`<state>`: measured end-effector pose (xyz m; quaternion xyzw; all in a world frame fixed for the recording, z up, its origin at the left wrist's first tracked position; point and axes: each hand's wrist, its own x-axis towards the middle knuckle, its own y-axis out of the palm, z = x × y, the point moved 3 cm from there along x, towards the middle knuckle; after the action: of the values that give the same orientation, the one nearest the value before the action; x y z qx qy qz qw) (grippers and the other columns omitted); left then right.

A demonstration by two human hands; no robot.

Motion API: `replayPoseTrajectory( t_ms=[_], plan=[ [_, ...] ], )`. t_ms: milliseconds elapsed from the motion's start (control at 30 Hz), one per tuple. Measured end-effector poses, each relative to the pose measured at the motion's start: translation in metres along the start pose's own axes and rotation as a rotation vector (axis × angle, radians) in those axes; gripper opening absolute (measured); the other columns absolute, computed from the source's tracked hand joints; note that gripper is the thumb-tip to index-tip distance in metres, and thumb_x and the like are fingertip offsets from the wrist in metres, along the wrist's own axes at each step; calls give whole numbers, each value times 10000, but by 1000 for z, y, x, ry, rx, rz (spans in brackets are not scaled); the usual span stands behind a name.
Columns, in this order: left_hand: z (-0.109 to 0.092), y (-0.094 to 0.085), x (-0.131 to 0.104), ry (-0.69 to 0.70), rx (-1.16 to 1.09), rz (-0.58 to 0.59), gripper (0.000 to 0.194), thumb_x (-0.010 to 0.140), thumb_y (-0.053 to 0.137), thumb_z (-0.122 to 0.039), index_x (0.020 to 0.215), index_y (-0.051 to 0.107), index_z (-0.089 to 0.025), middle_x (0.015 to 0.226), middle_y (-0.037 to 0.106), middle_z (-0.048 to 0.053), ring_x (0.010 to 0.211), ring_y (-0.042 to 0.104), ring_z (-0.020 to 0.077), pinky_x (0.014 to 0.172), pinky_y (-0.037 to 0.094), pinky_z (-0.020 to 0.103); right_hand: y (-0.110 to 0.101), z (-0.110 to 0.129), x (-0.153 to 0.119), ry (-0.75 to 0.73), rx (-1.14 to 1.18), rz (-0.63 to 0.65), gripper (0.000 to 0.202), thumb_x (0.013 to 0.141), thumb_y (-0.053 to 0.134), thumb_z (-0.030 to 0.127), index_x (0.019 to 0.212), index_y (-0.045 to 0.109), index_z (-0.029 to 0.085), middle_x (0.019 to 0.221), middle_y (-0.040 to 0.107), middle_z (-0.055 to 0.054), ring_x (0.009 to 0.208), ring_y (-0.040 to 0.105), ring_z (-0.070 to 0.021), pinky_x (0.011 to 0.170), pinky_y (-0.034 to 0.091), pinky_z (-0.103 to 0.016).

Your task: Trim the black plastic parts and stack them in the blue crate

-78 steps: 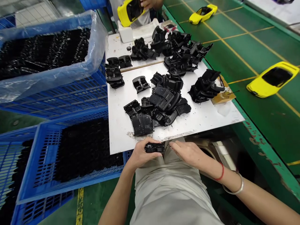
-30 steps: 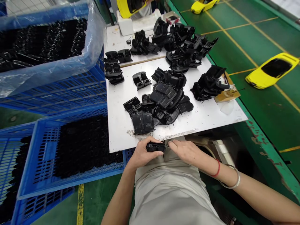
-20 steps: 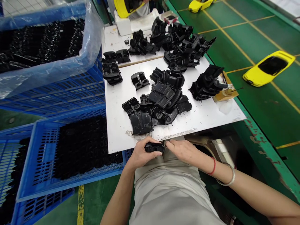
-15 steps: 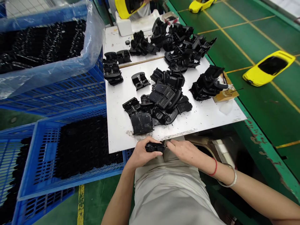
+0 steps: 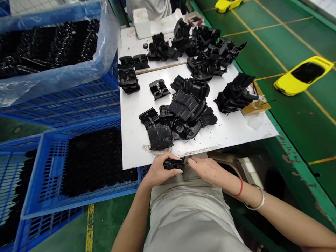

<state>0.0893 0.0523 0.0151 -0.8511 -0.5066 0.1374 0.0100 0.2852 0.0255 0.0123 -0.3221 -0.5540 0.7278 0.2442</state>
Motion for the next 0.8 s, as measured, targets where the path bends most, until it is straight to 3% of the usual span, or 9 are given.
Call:
replayPoseTrajectory(
  t_ms=[500,800],
  plan=[
    [-5,-1,-1,-16,6,17,348,700,827,-372,952,690,-176,914,720,51,842,662,207,766,493,299,-2,2,-3,-28,-28,-124,253,850,326,-19,919,486,164,716,540,-7,507,392,-125,462,159,-269],
    [-5,-2,-1,-38,8,23,323,700,830,-336,940,683,-178,940,731,46,866,665,207,783,486,297,6,1,1,-18,-15,-91,213,867,347,13,902,489,168,727,551,-12,505,369,-124,473,162,-274]
  ],
)
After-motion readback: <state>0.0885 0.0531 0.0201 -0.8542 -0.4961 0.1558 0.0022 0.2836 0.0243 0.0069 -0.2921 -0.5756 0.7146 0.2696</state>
